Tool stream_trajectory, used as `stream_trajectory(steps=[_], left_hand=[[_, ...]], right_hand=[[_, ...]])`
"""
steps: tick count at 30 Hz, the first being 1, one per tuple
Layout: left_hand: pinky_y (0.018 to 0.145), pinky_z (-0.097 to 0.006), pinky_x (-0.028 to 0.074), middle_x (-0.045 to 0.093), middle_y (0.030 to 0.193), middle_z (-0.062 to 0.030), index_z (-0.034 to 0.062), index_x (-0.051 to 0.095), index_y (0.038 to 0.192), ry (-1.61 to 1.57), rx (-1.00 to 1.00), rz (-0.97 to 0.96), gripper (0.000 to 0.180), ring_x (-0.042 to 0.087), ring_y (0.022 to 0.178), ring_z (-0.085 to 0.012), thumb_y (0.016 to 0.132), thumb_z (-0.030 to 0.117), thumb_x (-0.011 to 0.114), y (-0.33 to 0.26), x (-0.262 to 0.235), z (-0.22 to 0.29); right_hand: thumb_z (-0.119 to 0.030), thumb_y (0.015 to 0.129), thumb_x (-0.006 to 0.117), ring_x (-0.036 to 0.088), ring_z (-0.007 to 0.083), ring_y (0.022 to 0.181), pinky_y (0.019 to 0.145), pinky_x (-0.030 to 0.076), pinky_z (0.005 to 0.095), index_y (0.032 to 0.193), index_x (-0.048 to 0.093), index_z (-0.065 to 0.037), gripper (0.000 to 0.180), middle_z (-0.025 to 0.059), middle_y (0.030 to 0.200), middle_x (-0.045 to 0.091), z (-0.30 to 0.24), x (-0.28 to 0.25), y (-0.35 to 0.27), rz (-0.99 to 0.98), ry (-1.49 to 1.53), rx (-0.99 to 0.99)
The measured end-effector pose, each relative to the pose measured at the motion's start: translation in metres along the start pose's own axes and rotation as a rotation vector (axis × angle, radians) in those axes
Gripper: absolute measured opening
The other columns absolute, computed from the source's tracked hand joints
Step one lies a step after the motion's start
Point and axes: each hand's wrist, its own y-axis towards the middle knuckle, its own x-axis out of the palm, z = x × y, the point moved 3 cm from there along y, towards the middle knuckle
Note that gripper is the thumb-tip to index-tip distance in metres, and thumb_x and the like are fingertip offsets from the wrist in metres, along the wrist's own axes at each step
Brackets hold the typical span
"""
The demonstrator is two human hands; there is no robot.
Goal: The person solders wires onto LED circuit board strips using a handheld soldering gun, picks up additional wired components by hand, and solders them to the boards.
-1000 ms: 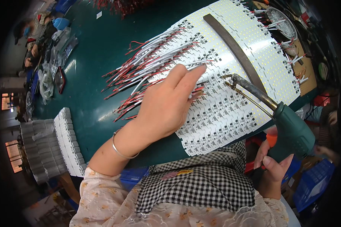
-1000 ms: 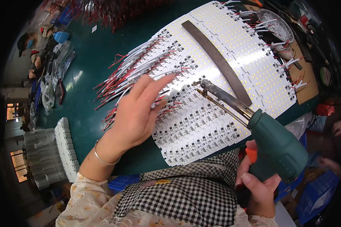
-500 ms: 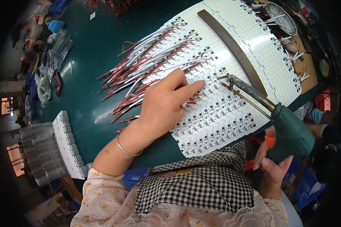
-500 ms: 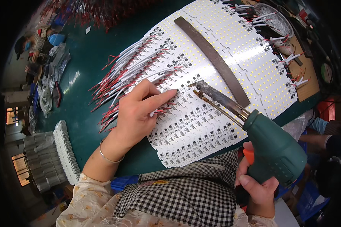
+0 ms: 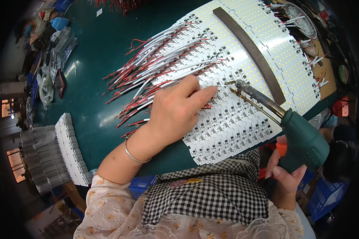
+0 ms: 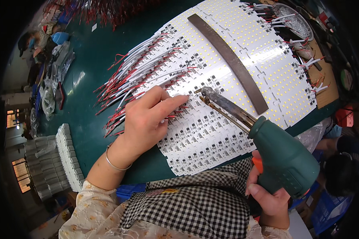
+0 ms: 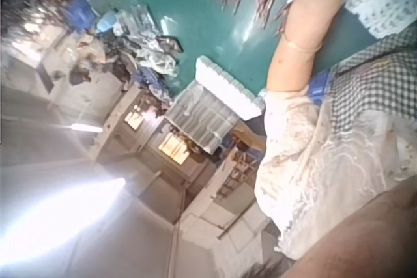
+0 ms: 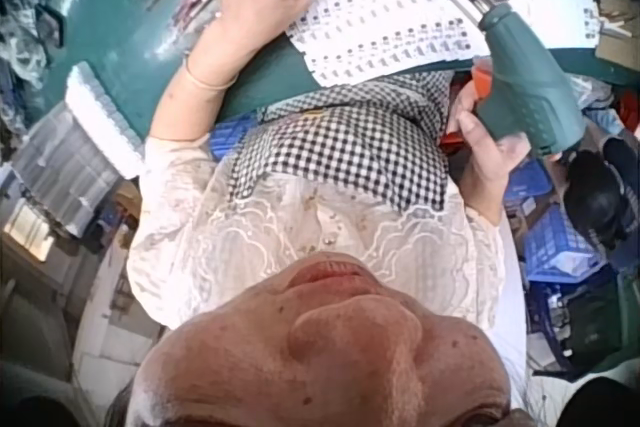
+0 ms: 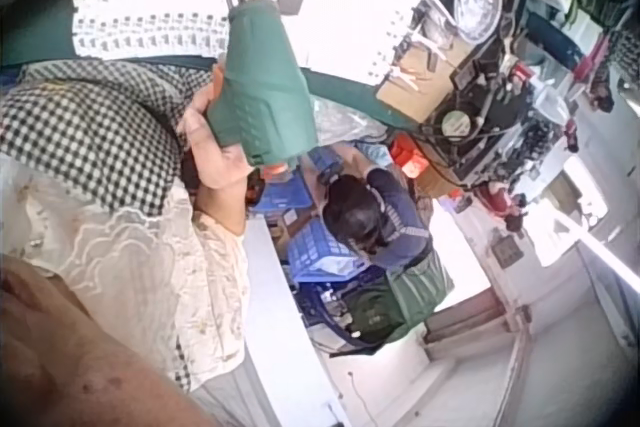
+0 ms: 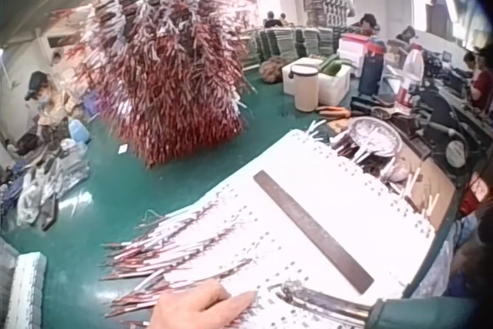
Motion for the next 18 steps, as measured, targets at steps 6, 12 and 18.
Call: stream_trajectory(steps=[6, 12, 18], left_hand=[[0.048, -0.03, 0.045, 0.053, 0.073, -0.0069, 0.0073, 0.066, 0.096, -0.056, -0.066, -0.012, 0.049, 0.056, 0.06, -0.021, 0.052, -0.014, 0.056, 0.0026, 0.0005, -0.0003], [0.049, -0.032, 0.045, 0.052, 0.075, -0.008, 0.0058, 0.063, 0.095, -0.03, -0.104, -0.01, 0.048, 0.056, 0.06, -0.0242, 0.052, -0.014, 0.055, 0.0009, 0.005, 0.0016], [0.048, -0.033, 0.045, 0.052, 0.078, -0.0067, 0.0058, 0.063, 0.096, 0.028, -0.034, 0.016, 0.048, 0.056, 0.06, -0.0241, 0.052, -0.012, 0.056, 0.0005, 0.0032, 0.0065]], right_hand=[[0.003, 0.071, 0.062, 0.055, 0.0155, 0.06, 0.048, 0.047, 0.0248, 0.127, 0.038, 0.012, 0.062, 0.0229, 0.123, 0.05, 0.0031, -0.0007, 0.0006, -0.018, -0.015, -0.037], [0.005, 0.071, 0.06, 0.054, 0.0153, 0.06, 0.049, 0.048, 0.0253, 0.13, 0.035, 0.01, 0.064, 0.0237, 0.125, 0.048, 0.002, 0.0017, 0.0042, -0.048, -0.031, -0.042], [0.006, 0.071, 0.059, 0.054, 0.0153, 0.061, 0.049, 0.049, 0.0256, 0.13, 0.035, 0.009, 0.064, 0.0235, 0.125, 0.048, 0.0029, 0.0035, 0.0059, -0.073, -0.058, -0.04]])
